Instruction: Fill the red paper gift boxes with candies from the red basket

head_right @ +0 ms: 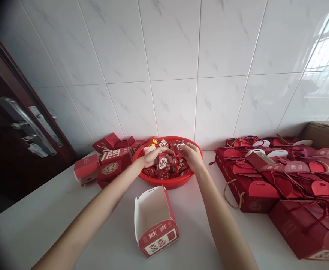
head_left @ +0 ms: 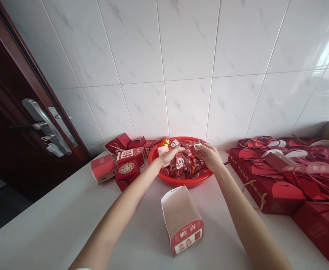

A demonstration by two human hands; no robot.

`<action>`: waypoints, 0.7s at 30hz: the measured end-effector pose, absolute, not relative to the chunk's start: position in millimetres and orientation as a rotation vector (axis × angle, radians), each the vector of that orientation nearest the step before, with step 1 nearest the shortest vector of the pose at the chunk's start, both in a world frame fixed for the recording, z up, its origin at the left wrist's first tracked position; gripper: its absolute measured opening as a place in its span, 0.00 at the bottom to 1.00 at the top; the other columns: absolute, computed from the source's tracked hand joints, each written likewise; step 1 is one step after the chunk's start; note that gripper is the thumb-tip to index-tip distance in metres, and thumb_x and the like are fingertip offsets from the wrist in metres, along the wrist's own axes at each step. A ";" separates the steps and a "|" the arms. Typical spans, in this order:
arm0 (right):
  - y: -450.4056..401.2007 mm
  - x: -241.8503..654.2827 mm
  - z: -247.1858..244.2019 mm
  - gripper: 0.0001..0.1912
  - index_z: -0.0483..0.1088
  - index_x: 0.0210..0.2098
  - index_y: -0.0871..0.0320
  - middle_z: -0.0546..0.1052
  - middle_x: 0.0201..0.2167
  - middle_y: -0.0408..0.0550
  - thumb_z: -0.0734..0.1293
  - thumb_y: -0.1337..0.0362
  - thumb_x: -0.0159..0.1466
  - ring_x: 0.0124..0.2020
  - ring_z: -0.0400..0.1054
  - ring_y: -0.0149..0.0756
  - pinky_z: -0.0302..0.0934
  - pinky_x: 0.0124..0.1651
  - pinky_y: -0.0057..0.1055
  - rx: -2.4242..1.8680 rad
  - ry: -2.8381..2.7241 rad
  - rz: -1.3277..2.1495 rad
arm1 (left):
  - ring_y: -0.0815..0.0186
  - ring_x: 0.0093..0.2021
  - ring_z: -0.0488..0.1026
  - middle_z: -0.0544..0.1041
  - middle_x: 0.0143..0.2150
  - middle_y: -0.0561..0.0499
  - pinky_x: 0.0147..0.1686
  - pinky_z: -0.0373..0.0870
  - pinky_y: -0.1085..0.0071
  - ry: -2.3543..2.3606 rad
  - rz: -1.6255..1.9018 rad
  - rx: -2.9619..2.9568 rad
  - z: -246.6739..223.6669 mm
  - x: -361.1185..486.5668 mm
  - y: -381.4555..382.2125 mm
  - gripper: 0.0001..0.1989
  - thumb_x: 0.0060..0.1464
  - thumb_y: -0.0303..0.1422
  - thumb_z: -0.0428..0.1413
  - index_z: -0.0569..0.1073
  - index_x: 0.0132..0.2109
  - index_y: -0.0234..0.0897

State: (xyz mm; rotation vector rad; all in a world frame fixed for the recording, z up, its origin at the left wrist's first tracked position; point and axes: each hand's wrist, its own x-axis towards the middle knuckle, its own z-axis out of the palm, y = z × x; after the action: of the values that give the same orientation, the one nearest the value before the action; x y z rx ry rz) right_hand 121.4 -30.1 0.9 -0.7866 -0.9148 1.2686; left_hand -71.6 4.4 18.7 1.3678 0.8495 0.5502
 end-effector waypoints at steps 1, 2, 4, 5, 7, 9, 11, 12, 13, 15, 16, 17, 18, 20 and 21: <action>-30.5 121.2 1.3 0.15 0.72 0.25 0.56 0.77 0.30 0.44 0.79 0.57 0.44 0.32 0.71 0.34 0.66 0.37 0.32 -0.795 -0.927 1.283 | 0.62 0.28 0.76 0.78 0.27 0.50 0.29 0.71 0.68 0.898 0.581 1.355 17.9 -71.7 5.5 0.12 0.55 0.38 0.57 0.76 0.42 0.37; -31.2 120.9 2.0 0.15 0.72 0.26 0.56 0.77 0.30 0.43 0.78 0.57 0.45 0.32 0.71 0.35 0.66 0.38 0.32 -0.806 -0.948 1.300 | 0.64 0.27 0.74 0.77 0.25 0.52 0.28 0.69 0.70 0.943 0.618 1.357 17.0 -71.9 6.5 0.09 0.51 0.32 0.58 0.76 0.42 0.37; -33.2 119.9 4.1 0.16 0.73 0.27 0.56 0.77 0.31 0.44 0.78 0.56 0.45 0.34 0.71 0.35 0.66 0.38 0.32 -0.832 -0.992 1.324 | 0.67 0.25 0.70 0.72 0.22 0.56 0.27 0.65 0.73 1.003 0.674 1.377 15.0 -72.7 8.2 0.13 0.44 0.23 0.57 0.74 0.40 0.38; -34.2 119.4 5.2 0.16 0.73 0.27 0.56 0.77 0.31 0.44 0.78 0.56 0.45 0.34 0.71 0.36 0.66 0.39 0.32 -0.844 -1.006 1.326 | 0.68 0.24 0.68 0.71 0.21 0.58 0.27 0.63 0.74 1.016 0.687 1.387 14.0 -73.1 8.9 0.16 0.41 0.20 0.56 0.73 0.40 0.38; -35.8 118.6 6.8 0.16 0.74 0.27 0.56 0.76 0.30 0.44 0.79 0.55 0.44 0.33 0.69 0.35 0.66 0.38 0.33 -0.861 -1.018 1.325 | 0.70 0.26 0.68 0.71 0.22 0.59 0.29 0.63 0.75 1.015 0.749 1.414 12.6 -73.8 10.1 0.19 0.38 0.19 0.56 0.72 0.41 0.38; -36.2 118.3 7.2 0.17 0.74 0.28 0.56 0.76 0.29 0.43 0.79 0.55 0.44 0.33 0.69 0.35 0.66 0.39 0.33 -0.868 -1.025 1.325 | 0.70 0.28 0.70 0.74 0.28 0.59 0.33 0.65 0.74 0.988 0.860 1.445 11.8 -74.1 11.6 0.21 0.38 0.19 0.58 0.72 0.42 0.38; -35.8 118.3 6.9 0.17 0.75 0.28 0.55 0.76 0.30 0.44 0.79 0.54 0.44 0.34 0.69 0.36 0.67 0.39 0.33 -0.875 -1.030 1.328 | 0.70 0.30 0.72 0.74 0.31 0.58 0.36 0.67 0.72 0.945 0.960 1.464 11.4 -74.1 13.2 0.22 0.38 0.19 0.60 0.71 0.43 0.38; -35.4 118.4 6.6 0.17 0.75 0.28 0.55 0.77 0.31 0.44 0.79 0.54 0.44 0.34 0.70 0.36 0.67 0.39 0.33 -0.880 -1.035 1.328 | 0.70 0.31 0.73 0.74 0.32 0.57 0.37 0.67 0.72 0.923 0.992 1.469 11.2 -74.1 14.0 0.22 0.38 0.20 0.61 0.71 0.44 0.38; -35.1 118.4 6.3 0.17 0.75 0.28 0.55 0.77 0.31 0.45 0.79 0.54 0.44 0.35 0.71 0.37 0.68 0.38 0.33 -0.882 -1.043 1.328 | 0.70 0.32 0.73 0.74 0.32 0.57 0.37 0.68 0.71 0.906 1.007 1.473 11.0 -74.2 14.7 0.23 0.38 0.20 0.62 0.71 0.45 0.37; -34.7 118.3 6.0 0.17 0.75 0.27 0.55 0.78 0.33 0.46 0.80 0.54 0.44 0.37 0.72 0.39 0.68 0.37 0.32 -0.883 -1.065 1.334 | 0.70 0.33 0.73 0.75 0.35 0.56 0.39 0.69 0.70 0.881 1.027 1.487 10.7 -74.3 15.4 0.25 0.37 0.21 0.65 0.71 0.46 0.37; -34.7 118.2 5.9 0.17 0.75 0.27 0.55 0.79 0.33 0.47 0.80 0.54 0.44 0.37 0.73 0.40 0.69 0.36 0.32 -0.885 -1.073 1.339 | 0.70 0.34 0.74 0.75 0.37 0.54 0.41 0.70 0.69 0.869 1.029 1.496 10.7 -74.5 15.4 0.26 0.37 0.22 0.66 0.71 0.47 0.37; -34.8 118.1 6.0 0.17 0.75 0.27 0.56 0.79 0.33 0.47 0.80 0.54 0.44 0.37 0.73 0.41 0.68 0.35 0.32 -0.891 -1.078 1.343 | 0.69 0.35 0.74 0.76 0.40 0.53 0.42 0.71 0.68 0.858 1.019 1.505 10.7 -74.6 15.1 0.28 0.37 0.23 0.67 0.72 0.48 0.36; -34.9 118.0 6.2 0.16 0.76 0.27 0.56 0.79 0.33 0.47 0.79 0.54 0.44 0.36 0.73 0.41 0.68 0.34 0.31 -0.900 -1.081 1.347 | 0.69 0.36 0.75 0.76 0.43 0.51 0.43 0.71 0.67 0.848 1.001 1.515 10.8 -74.7 14.8 0.29 0.36 0.24 0.68 0.73 0.49 0.36; -35.7 117.7 7.0 0.15 0.76 0.28 0.56 0.79 0.32 0.47 0.79 0.55 0.45 0.35 0.74 0.40 0.67 0.33 0.31 -0.930 -1.084 1.352 | 0.67 0.40 0.76 0.76 0.51 0.46 0.45 0.72 0.66 0.833 0.966 1.547 11.0 -74.9 14.3 0.31 0.36 0.24 0.70 0.74 0.52 0.36; -36.2 117.5 7.5 0.15 0.76 0.28 0.56 0.79 0.33 0.47 0.79 0.56 0.46 0.34 0.73 0.39 0.67 0.32 0.31 -0.943 -1.086 1.354 | 0.65 0.42 0.76 0.75 0.55 0.45 0.45 0.73 0.66 0.829 0.959 1.569 11.0 -75.0 14.3 0.33 0.35 0.25 0.70 0.75 0.53 0.37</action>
State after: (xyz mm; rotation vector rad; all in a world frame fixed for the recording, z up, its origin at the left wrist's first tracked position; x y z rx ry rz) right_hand 117.5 -36.2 7.5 -0.9430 -1.0855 1.3541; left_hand -75.0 14.3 11.0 1.5689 0.8288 0.9590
